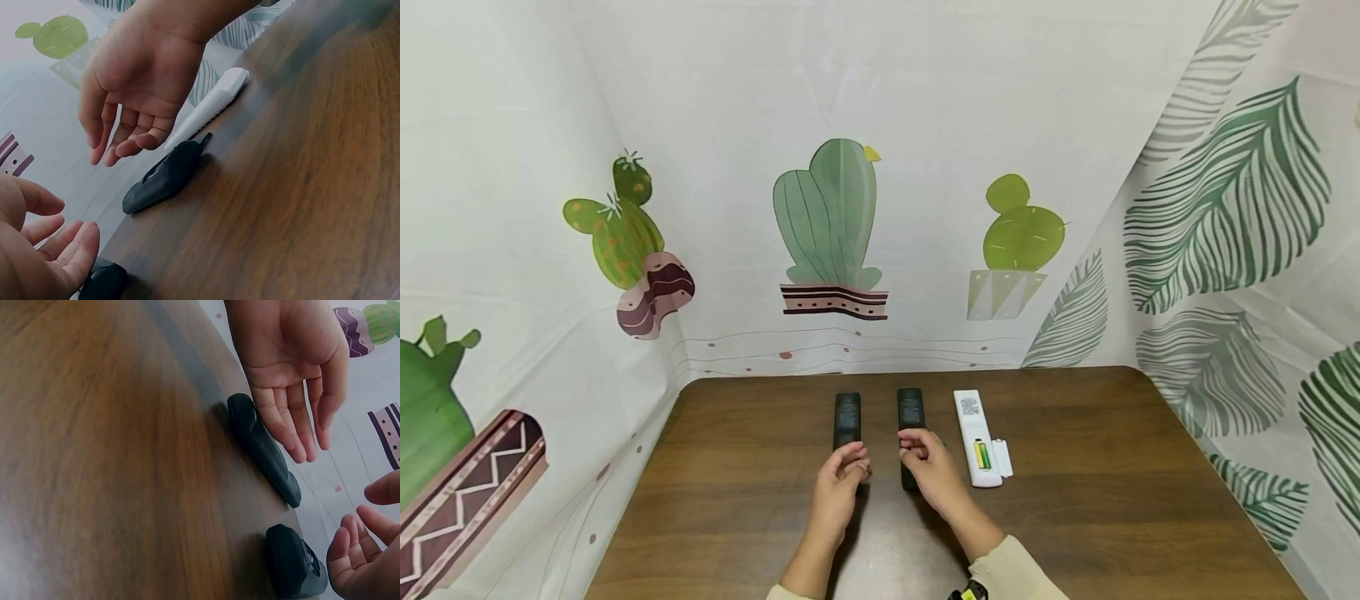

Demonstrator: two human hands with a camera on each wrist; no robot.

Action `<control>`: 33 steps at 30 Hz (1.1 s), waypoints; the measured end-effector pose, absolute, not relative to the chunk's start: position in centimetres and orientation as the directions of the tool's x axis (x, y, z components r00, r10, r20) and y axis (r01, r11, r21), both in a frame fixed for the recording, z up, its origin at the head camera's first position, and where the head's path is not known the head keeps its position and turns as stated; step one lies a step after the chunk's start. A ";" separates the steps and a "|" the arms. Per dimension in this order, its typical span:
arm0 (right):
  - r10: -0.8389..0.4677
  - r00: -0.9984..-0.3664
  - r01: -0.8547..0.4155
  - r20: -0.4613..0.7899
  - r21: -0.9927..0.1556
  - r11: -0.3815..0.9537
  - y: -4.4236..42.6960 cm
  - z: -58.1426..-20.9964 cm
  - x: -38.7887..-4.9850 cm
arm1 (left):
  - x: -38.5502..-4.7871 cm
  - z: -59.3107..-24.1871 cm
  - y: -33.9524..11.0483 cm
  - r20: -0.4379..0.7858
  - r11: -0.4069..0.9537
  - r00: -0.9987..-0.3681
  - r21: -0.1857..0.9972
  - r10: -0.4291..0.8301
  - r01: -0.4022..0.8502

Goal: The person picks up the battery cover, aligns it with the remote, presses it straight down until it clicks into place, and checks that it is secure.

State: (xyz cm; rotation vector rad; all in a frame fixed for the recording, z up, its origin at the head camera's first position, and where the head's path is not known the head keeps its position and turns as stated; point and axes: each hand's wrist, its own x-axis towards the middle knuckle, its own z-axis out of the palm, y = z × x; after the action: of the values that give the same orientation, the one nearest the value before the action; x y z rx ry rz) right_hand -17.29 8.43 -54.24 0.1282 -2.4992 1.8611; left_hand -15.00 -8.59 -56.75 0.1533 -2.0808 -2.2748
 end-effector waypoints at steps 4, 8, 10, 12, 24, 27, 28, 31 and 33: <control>-0.040 -0.996 -0.092 0.084 -0.947 0.309 9.1 -55.1 -17.6 | -14.9 -56.7 -8.4 -0.035 -0.110 -0.995 0.994 -0.096 -0.024; -0.037 -0.992 -0.125 0.119 -0.932 0.339 9.7 -55.5 -17.7 | -14.9 -56.7 -8.2 -0.042 -0.122 -0.995 0.992 -0.086 -0.031; -0.036 -0.991 -0.133 0.128 -0.924 0.359 10.0 -55.7 -17.7 | -15.0 -56.7 -8.1 -0.047 -0.122 -0.996 0.992 -0.082 -0.036; -0.036 -0.990 -0.137 0.133 -0.915 0.378 10.2 -56.0 -17.7 | -15.0 -56.8 -8.0 -0.041 -0.112 -0.996 0.993 -0.076 -0.032; 0.014 -0.992 -0.104 0.127 -0.863 0.495 11.4 -56.4 -17.8 | -14.8 -57.3 -7.6 -0.060 -0.081 -0.998 0.995 -0.024 -0.058; 0.021 -0.992 -0.095 0.127 -0.834 0.543 11.7 -56.4 -17.7 | -14.8 -57.4 -7.5 -0.067 -0.084 -0.998 0.994 -0.017 -0.066; 0.022 -0.991 -0.099 0.134 -0.825 0.556 11.7 -56.4 -17.7 | -14.9 -57.4 -7.4 -0.070 -0.086 -0.997 0.994 -0.014 -0.068; 0.028 -0.989 -0.101 0.142 -0.812 0.575 11.9 -56.6 -17.8 | -14.9 -57.4 -7.3 -0.071 -0.089 -0.997 0.994 -0.009 -0.070; 0.030 -0.989 -0.102 0.147 -0.805 0.584 11.9 -56.7 -17.9 | -14.9 -57.3 -7.2 -0.064 -0.085 -0.998 0.994 -0.005 -0.063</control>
State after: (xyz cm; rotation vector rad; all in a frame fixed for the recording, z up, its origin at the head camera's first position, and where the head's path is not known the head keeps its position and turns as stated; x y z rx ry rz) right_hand -17.85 11.94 -56.68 0.0605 -2.6646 1.3689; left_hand -14.88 -7.24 -57.34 0.0805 -2.1511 -2.3424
